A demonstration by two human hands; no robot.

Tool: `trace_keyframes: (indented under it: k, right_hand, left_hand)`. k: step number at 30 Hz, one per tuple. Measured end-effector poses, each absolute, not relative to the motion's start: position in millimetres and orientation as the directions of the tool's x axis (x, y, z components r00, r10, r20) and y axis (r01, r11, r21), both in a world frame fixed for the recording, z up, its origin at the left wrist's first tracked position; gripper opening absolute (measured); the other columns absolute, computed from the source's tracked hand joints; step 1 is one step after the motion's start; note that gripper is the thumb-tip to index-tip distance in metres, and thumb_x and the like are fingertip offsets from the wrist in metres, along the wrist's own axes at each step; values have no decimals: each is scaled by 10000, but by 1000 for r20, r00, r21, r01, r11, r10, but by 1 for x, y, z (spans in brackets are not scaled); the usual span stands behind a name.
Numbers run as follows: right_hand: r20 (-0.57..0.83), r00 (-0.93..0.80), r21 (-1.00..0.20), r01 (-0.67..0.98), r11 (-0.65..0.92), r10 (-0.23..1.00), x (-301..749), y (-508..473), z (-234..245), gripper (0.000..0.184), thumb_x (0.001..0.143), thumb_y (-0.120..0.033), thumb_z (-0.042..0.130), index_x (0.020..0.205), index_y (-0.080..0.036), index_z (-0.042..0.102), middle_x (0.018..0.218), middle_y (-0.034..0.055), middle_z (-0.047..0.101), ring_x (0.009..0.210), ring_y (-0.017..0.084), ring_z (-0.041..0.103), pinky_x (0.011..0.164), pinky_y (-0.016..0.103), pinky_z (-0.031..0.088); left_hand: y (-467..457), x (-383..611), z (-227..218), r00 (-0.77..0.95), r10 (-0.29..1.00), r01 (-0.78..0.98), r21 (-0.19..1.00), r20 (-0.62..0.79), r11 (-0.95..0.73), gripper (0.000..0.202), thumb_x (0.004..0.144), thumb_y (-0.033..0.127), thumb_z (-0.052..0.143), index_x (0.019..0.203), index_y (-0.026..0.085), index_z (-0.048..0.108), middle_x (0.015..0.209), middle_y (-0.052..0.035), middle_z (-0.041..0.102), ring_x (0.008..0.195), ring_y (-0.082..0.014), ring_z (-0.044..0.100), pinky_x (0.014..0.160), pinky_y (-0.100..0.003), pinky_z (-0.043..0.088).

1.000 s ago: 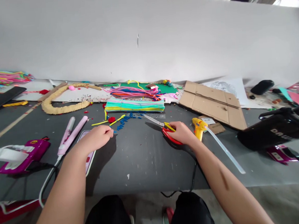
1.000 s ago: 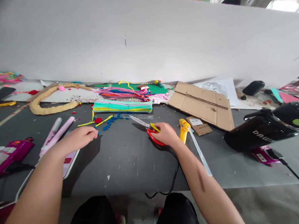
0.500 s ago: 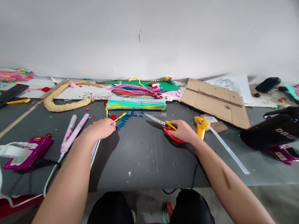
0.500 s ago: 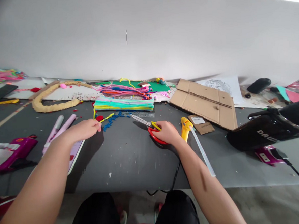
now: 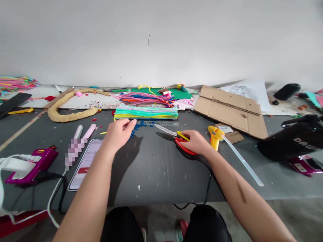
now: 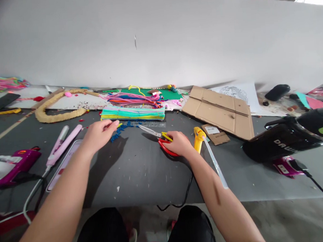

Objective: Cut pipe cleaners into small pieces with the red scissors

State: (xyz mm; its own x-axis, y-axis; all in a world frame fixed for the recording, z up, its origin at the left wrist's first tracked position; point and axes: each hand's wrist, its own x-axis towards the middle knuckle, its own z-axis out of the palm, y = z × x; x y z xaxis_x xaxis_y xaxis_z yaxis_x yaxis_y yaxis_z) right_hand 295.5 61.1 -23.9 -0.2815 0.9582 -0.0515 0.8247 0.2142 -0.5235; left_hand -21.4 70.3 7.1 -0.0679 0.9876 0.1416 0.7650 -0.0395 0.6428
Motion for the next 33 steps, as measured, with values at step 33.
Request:
trace_keyframes:
  k: [33]
  right_hand:
    - [136,40,-619,784,53,990,290,60,-31,328,765,-546,599,714,-228,538,664,-14,598,623,144,467,573,266,313]
  left_hand:
    - [90,22,-10,234,962,-381,896,-144,227,464,857,506,616,1094,122,727,1181,-159,697,896,-185,667,746,-296,544]
